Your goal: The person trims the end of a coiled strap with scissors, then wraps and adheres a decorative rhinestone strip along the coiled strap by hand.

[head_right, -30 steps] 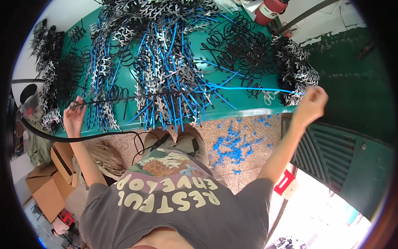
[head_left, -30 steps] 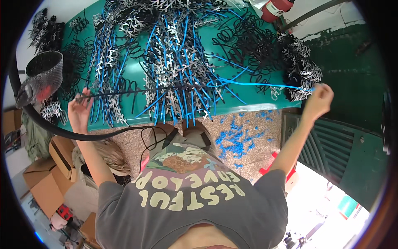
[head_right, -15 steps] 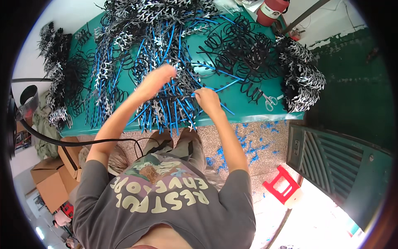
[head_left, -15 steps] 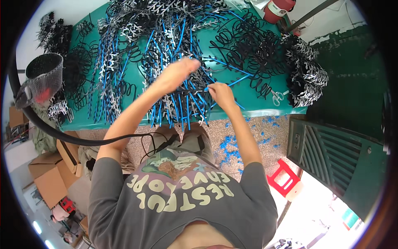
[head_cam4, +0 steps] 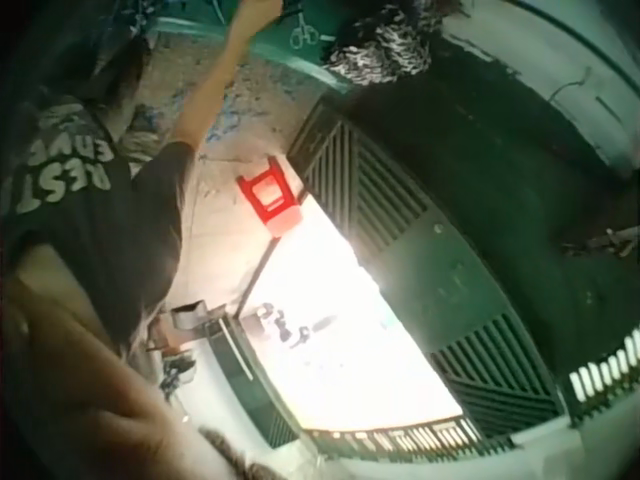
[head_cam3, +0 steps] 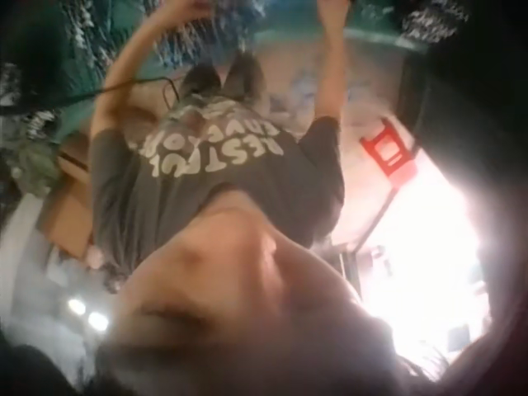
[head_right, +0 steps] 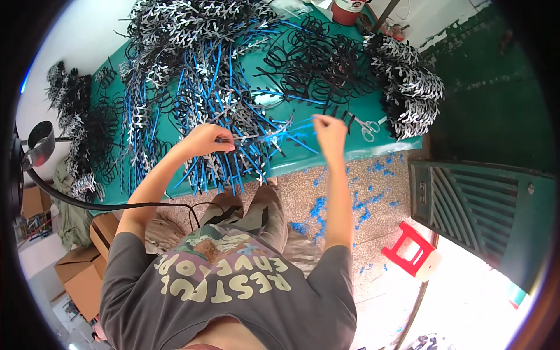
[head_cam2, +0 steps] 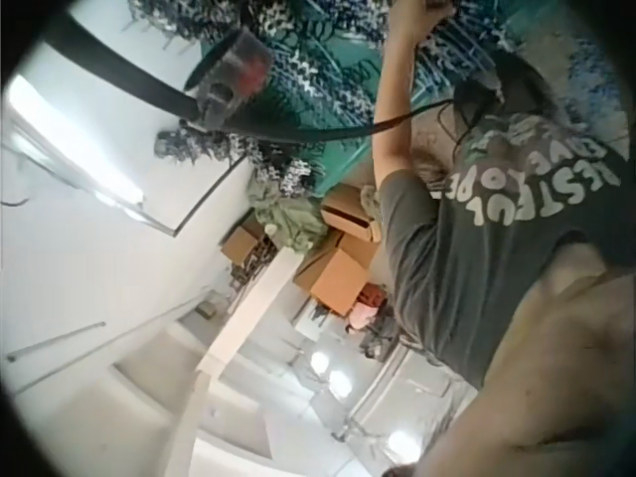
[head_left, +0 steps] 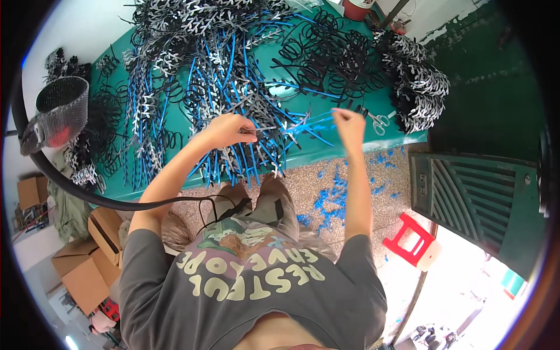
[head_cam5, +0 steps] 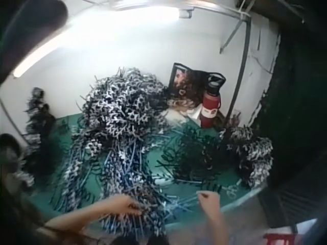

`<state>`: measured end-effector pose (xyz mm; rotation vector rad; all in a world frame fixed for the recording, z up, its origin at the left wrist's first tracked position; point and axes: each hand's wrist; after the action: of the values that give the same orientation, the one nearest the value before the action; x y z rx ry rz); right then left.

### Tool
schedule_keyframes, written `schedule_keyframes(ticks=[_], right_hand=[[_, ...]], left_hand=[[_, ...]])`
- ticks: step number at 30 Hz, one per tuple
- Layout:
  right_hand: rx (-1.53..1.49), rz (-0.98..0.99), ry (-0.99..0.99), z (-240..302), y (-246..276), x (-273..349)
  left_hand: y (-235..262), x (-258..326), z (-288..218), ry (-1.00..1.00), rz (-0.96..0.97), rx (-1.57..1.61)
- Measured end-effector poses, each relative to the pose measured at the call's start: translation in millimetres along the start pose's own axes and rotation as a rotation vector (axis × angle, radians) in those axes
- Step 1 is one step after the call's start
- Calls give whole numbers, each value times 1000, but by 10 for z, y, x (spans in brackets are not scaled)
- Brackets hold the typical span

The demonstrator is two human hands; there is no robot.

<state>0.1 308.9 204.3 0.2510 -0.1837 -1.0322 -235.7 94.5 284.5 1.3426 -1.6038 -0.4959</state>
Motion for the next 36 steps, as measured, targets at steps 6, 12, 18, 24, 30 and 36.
schedule_keyframes(ticks=[6, 12, 18, 24, 30, 36], right_hand=[[-120, 143, -179, 474, 150, 119], [-126, 712, 113, 1444, -246, 1094], [-725, 1037, -250, 2085, -1489, 1919], [-1890, 436, -579, 1971, -1894, 1934], [-2002, 106, -527, 1547, -1847, 2087], [-1897, 47, -526, 1528, -2044, 2270]], left_hand=[[305, 616, -256, 25, -166, -12], [332, 1317, -113, 40, -415, -91], [90, 2028, -33, -6, -611, -445], [-289, 2926, 592, 19, -724, -513], [-481, 3757, 1001, 136, -785, -356], [-574, 4150, 1182, 43, -779, -168]])
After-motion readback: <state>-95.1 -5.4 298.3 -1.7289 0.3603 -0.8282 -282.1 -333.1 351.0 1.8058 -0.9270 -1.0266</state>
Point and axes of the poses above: each hand's wrist, its own x-axis away from the middle knuckle, its own y-axis out of the back of the hand, z = x × y, and after that the axes turned 14 degrees about -x, right-handed
